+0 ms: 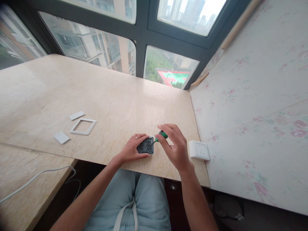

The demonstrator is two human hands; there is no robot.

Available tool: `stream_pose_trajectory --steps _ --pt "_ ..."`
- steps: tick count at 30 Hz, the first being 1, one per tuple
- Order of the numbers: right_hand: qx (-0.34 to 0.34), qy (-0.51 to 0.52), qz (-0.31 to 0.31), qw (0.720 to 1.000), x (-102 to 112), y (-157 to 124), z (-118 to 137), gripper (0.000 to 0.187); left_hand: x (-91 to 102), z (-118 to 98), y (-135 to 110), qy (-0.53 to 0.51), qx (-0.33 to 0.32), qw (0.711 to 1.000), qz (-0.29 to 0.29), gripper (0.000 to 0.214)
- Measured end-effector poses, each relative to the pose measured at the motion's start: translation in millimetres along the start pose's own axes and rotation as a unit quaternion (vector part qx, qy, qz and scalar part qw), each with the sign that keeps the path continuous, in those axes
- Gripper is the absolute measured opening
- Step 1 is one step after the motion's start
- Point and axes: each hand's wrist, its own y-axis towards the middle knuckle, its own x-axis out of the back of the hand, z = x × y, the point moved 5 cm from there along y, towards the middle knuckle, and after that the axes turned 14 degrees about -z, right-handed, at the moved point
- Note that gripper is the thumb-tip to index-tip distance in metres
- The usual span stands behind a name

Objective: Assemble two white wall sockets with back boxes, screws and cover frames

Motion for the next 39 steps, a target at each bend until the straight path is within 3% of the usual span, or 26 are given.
stream_pose_trajectory --steps 3,9,12,15,18,20,22,26,28,34,36,39 --pt "0.047 -0.050 -0.028 0.997 -1 3 -1 0.028 -0.2 1 0 -0.001 -0.001 1.000 0.000 0.078" --pt "-0.092 0.120 0.049 0.987 -2 -3 -7 0.040 -0.4 1 -1 0.000 -0.006 1.000 -0.003 0.078" --pt "-0.114 0.160 0.068 0.978 -1 -6 -7 0.039 -0.2 0 0 -0.001 -0.001 1.000 -0.002 0.078" --pt "-0.087 0.129 0.034 0.987 1 -6 -11 0.034 -0.5 0 0 -0.001 0.003 1.000 0.000 0.078" --pt "0.003 0.033 -0.026 0.999 2 -4 -11 0.033 -0.6 1 0 -0.002 0.001 1.000 -0.001 0.078" --pt "0.047 -0.016 -0.035 0.998 -1 -3 -8 0.036 -0.4 1 0 -0.002 0.000 1.000 -0.002 0.078" --pt "0.037 -0.009 -0.009 0.999 -4 -3 -6 0.039 -0.3 1 0 -0.002 -0.002 1.000 -0.002 0.078" --pt "-0.075 0.116 0.058 0.989 -8 -6 -5 0.044 -0.1 1 0 -0.005 -0.004 1.000 -0.005 0.078" --pt "-0.098 0.151 0.069 0.981 -7 -8 -6 0.043 -0.4 1 0 -0.005 -0.003 1.000 -0.005 0.078" --pt "-0.001 0.043 -0.018 0.999 1 -8 -14 0.038 -1.4 2 -2 -0.001 -0.002 1.000 -0.005 0.078" --pt "0.008 0.030 -0.019 0.999 0 -8 -14 0.039 -1.3 2 -2 -0.001 -0.005 1.000 -0.007 0.078" --pt "-0.032 0.078 0.021 0.996 -3 -8 -10 0.040 -1.1 2 -1 0.000 -0.006 1.000 -0.004 0.077"
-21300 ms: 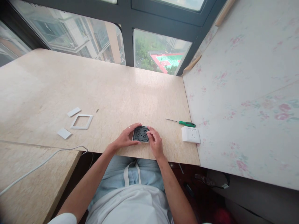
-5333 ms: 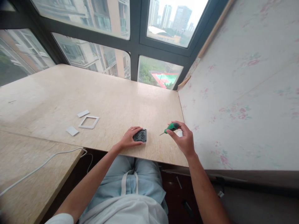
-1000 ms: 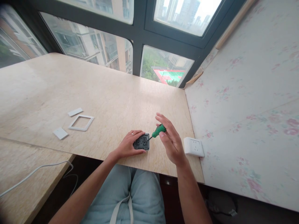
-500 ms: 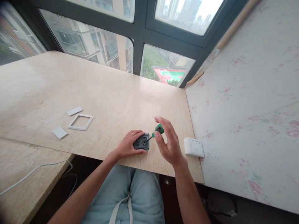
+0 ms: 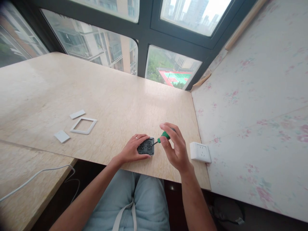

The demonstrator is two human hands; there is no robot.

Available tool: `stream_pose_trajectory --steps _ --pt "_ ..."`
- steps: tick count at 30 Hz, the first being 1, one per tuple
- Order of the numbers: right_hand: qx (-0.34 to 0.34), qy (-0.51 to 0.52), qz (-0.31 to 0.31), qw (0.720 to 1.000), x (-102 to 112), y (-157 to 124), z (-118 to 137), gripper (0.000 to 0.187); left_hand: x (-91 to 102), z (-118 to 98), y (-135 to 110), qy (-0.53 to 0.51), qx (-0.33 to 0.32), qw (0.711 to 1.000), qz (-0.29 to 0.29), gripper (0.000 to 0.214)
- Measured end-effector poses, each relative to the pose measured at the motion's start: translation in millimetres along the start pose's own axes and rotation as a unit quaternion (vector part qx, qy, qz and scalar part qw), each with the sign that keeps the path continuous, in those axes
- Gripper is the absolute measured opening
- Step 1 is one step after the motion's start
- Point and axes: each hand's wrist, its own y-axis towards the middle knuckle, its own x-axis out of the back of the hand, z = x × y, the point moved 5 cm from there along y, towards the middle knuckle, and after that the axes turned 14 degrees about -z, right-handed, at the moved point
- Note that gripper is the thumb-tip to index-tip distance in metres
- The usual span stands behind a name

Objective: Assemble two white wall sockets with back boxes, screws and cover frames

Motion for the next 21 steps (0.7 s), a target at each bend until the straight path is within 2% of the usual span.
stream_pose_trajectory --steps 3,6,11,14,16,21 --pt "-0.048 0.072 0.052 0.995 -2 -1 6 0.042 0.3 -1 0 0.000 0.000 1.000 0.001 0.077" --pt "-0.059 0.089 0.076 0.991 -1 -3 8 0.043 0.6 -1 1 -0.001 0.002 1.000 0.001 0.077" --pt "0.042 -0.047 0.001 0.998 2 2 5 0.039 0.6 -1 0 0.000 0.008 1.000 0.003 0.078" --pt "0.073 -0.100 -0.002 0.992 -3 5 6 0.039 0.8 -2 1 -0.001 0.010 1.000 0.004 0.078" --pt "0.055 -0.085 0.026 0.995 -6 6 9 0.040 1.2 -2 1 -0.002 0.009 1.000 0.003 0.077" --pt "-0.048 0.034 0.101 0.993 -7 2 14 0.041 1.9 -2 1 -0.005 0.007 1.000 0.001 0.077"
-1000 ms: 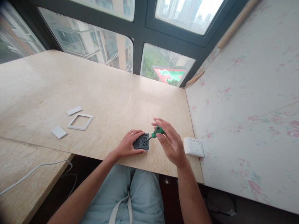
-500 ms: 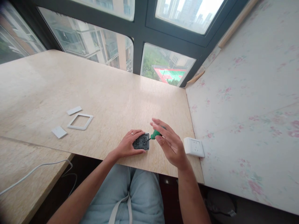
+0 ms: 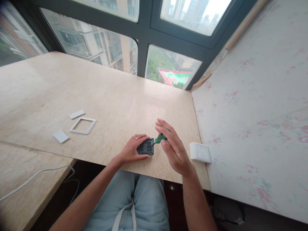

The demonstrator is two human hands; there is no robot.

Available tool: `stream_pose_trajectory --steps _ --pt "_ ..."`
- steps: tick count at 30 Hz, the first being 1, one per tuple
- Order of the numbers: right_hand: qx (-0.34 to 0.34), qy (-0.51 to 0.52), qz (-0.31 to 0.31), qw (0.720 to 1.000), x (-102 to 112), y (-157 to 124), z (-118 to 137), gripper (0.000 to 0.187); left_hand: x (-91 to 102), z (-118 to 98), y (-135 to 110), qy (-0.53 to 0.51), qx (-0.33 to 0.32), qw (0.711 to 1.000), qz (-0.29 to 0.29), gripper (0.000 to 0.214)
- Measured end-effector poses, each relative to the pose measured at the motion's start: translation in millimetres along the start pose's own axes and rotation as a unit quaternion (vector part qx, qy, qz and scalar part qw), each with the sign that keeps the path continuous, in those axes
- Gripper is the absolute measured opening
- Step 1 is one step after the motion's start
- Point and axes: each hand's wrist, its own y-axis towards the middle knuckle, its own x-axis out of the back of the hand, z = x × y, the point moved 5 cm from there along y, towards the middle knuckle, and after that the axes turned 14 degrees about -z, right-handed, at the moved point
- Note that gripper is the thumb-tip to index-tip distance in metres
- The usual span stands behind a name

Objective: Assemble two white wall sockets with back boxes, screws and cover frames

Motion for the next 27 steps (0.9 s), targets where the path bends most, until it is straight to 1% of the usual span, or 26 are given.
stream_pose_trajectory --steps 2,4,6,8,10,12,15,17,19,21,24,27 --pt "-0.023 0.020 0.002 1.000 2 -2 -2 0.039 -0.2 0 0 0.000 -0.002 1.000 0.000 0.077" --pt "-0.015 0.002 -0.017 1.000 6 -2 -5 0.036 -0.6 0 0 0.001 0.000 1.000 0.000 0.078" --pt "0.026 -0.046 -0.047 0.998 9 -1 -7 0.032 -1.1 1 -1 0.003 0.002 1.000 0.002 0.079" --pt "0.072 -0.101 -0.078 0.989 10 1 -8 0.030 -1.5 1 -1 0.004 0.003 1.000 0.003 0.079" --pt "0.094 -0.130 -0.094 0.983 10 2 -9 0.031 -1.7 2 -1 0.006 0.002 1.000 0.004 0.079" --pt "0.081 -0.118 -0.087 0.986 8 2 -9 0.033 -1.8 2 -1 0.008 0.001 1.000 0.004 0.079" --pt "0.016 -0.044 -0.047 0.998 6 0 -7 0.035 -1.3 2 -1 0.005 -0.001 1.000 0.003 0.079" --pt "-0.024 0.008 -0.015 1.000 5 -3 -5 0.037 -0.7 1 -1 0.003 -0.002 1.000 0.002 0.078" --pt "-0.042 0.028 0.000 0.999 5 -5 -5 0.038 -0.3 1 -1 0.003 0.000 1.000 0.001 0.078" --pt "-0.035 0.012 -0.018 0.999 8 -4 -8 0.038 -0.4 0 -1 0.005 0.003 1.000 0.004 0.078" --pt "0.003 -0.045 -0.077 0.996 11 -2 -14 0.035 -0.8 1 0 0.007 0.007 1.000 0.007 0.079" --pt "0.015 -0.054 -0.094 0.994 7 0 -18 0.037 -0.7 1 0 0.006 0.010 1.000 0.005 0.078"
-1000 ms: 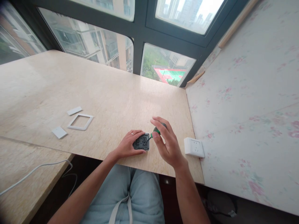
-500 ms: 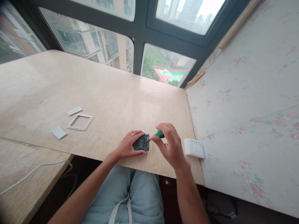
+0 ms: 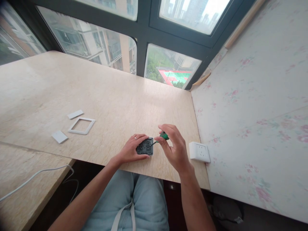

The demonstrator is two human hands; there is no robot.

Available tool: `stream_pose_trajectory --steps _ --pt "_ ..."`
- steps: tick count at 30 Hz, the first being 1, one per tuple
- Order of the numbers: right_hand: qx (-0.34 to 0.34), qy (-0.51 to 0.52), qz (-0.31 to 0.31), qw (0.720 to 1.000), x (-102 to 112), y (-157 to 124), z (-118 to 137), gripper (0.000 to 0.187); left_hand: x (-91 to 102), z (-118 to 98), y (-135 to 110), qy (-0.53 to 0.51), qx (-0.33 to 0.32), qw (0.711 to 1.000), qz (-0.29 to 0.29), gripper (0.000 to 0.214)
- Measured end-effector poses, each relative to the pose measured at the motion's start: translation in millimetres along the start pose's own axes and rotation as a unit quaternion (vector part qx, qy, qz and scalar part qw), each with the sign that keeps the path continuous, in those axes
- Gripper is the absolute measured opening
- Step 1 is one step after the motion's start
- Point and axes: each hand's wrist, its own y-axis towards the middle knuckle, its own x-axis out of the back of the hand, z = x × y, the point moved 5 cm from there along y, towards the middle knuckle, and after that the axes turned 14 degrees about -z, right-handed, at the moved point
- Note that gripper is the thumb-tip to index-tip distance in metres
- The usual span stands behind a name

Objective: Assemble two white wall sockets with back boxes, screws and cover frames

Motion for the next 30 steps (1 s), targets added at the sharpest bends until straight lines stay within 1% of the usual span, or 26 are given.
stream_pose_trajectory --steps 2,7,9,11,14,17,19,21,24,26,28,30 --pt "-0.015 0.030 0.015 0.999 -4 -1 2 0.038 0.3 0 0 -0.002 -0.001 1.000 0.000 0.078" --pt "-0.088 0.118 0.075 0.986 -6 -4 12 0.040 0.9 -1 0 -0.006 -0.004 1.000 -0.001 0.077" --pt "-0.103 0.132 0.078 0.983 -4 -4 13 0.040 0.8 -1 0 -0.007 -0.007 1.000 -0.004 0.077" --pt "-0.102 0.131 0.049 0.985 -1 -3 10 0.037 0.6 -1 0 -0.006 -0.011 1.000 -0.007 0.077" --pt "-0.076 0.092 -0.031 0.992 2 -1 1 0.029 -0.2 0 0 -0.005 -0.016 1.000 -0.007 0.078" --pt "-0.010 0.026 -0.098 0.995 5 -1 -6 0.024 -1.1 1 0 -0.004 -0.020 1.000 -0.008 0.079" --pt "0.031 -0.010 -0.107 0.994 4 -1 -7 0.024 -1.3 1 0 -0.004 -0.018 1.000 -0.008 0.079" --pt "0.035 -0.016 -0.083 0.996 2 -2 -5 0.026 -1.3 1 0 -0.004 -0.013 1.000 -0.005 0.079" --pt "-0.018 0.032 -0.020 0.999 0 -1 1 0.032 -0.8 0 0 -0.006 -0.008 1.000 -0.001 0.078" --pt "-0.050 0.077 0.022 0.996 0 -1 8 0.035 -0.2 -1 0 -0.008 -0.009 1.000 -0.003 0.078" --pt "-0.069 0.098 0.060 0.991 0 -1 13 0.037 0.0 -1 0 -0.008 -0.011 1.000 -0.005 0.077" --pt "-0.071 0.088 0.078 0.991 1 -1 14 0.037 -0.2 -1 0 -0.006 -0.012 1.000 -0.006 0.078"
